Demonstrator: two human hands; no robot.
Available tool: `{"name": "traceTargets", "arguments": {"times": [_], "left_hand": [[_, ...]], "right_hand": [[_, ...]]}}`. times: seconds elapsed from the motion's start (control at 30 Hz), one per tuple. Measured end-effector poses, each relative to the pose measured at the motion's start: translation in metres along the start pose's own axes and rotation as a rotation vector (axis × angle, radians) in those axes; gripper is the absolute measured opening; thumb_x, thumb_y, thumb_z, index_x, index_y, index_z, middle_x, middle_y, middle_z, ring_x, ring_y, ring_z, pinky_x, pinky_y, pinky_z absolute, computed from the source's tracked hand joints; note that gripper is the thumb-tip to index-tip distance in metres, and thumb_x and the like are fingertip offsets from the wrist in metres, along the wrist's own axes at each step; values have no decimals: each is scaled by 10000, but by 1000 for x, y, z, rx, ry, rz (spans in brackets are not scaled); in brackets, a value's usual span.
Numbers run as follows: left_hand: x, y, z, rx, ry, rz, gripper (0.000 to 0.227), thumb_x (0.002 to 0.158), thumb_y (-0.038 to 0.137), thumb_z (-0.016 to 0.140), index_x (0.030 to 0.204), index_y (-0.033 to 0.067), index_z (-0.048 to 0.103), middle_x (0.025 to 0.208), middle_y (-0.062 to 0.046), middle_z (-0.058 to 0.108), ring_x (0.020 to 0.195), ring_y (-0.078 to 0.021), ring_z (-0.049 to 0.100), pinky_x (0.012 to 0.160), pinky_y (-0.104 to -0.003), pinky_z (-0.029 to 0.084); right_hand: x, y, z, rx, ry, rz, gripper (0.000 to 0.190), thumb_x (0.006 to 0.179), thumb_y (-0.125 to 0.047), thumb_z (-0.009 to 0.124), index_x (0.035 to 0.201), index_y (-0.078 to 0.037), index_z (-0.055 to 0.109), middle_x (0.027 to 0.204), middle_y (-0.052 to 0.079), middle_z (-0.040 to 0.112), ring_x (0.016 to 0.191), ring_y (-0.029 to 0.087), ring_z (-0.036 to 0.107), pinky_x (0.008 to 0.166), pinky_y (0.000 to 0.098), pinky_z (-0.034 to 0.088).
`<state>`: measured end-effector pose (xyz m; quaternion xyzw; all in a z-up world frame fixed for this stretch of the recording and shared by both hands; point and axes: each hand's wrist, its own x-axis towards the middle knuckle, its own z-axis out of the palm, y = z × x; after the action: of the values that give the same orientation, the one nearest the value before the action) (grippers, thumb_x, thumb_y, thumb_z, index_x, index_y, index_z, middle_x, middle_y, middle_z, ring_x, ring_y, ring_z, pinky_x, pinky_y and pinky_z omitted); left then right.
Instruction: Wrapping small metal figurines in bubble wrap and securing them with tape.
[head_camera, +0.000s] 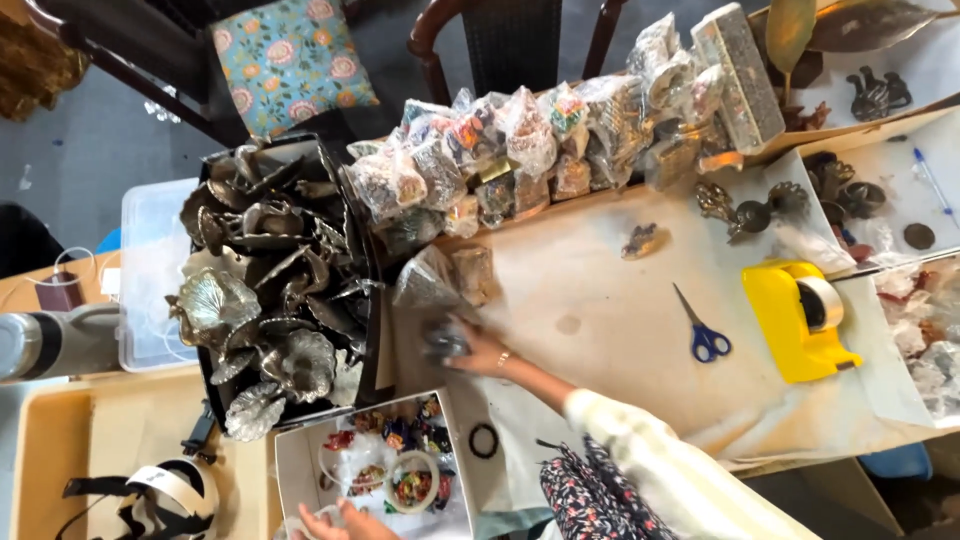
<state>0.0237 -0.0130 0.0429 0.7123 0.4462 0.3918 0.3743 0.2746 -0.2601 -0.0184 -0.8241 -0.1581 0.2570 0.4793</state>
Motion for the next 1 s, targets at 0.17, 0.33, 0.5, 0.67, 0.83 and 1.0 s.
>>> {"name": "traceTargets", "arguments": {"times": [0.17,0.33,0.5,0.67,0.83,1.0], "left_hand": [[-61,166,30,435,-50,421,378,1014,160,593,1380,68,613,1511,-156,472,1400,-407,478,1168,-520,387],[-98,197,144,193,-734,460,286,953,99,587,1214,109,701,1249,-110,687,1206,-319,623,1051,-409,474],[-94,157,275,566,-632,1274,654,771,61,629,1412,171,558,1479,-168,540,1319,-354,553,1031,-469,464],[-57,117,328,797,-692,1553,564,931,149,584,1490,135,510,1482,-189,491,1211,-387,590,1015,-484,519],[-50,172,328,596,-925,1271,426,971,146,566,1396,127,577,1250,-208,635,1057,-427,658,815,-504,561],[4,157,379,174,-1178,844,411,725,62,604,1126,67,695,846,-270,679,808,-470,689,665,-516,563]], "right_hand": [[-14,-40,7,285,-86,-181,954,911,-338,743,1641,-103,176,1477,235,492,1235,314,561,1023,397,478],[-57,145,30,1167,-46,93,467,1000,-101,588,1459,-68,514,1108,69,610,939,157,625,840,291,541],[-197,173,-85,650,323,276,296,991,-93,566,1268,-74,669,919,38,726,722,124,704,638,263,589],[-297,218,-156,701,423,467,292,971,-160,577,1228,-74,684,910,79,765,621,156,724,504,262,508],[-294,193,-169,693,491,499,259,954,-135,588,1177,-52,689,859,103,760,573,169,715,467,258,477],[-289,195,-164,672,504,529,236,976,-139,550,1142,-49,691,809,105,752,535,169,690,433,259,448]]}}
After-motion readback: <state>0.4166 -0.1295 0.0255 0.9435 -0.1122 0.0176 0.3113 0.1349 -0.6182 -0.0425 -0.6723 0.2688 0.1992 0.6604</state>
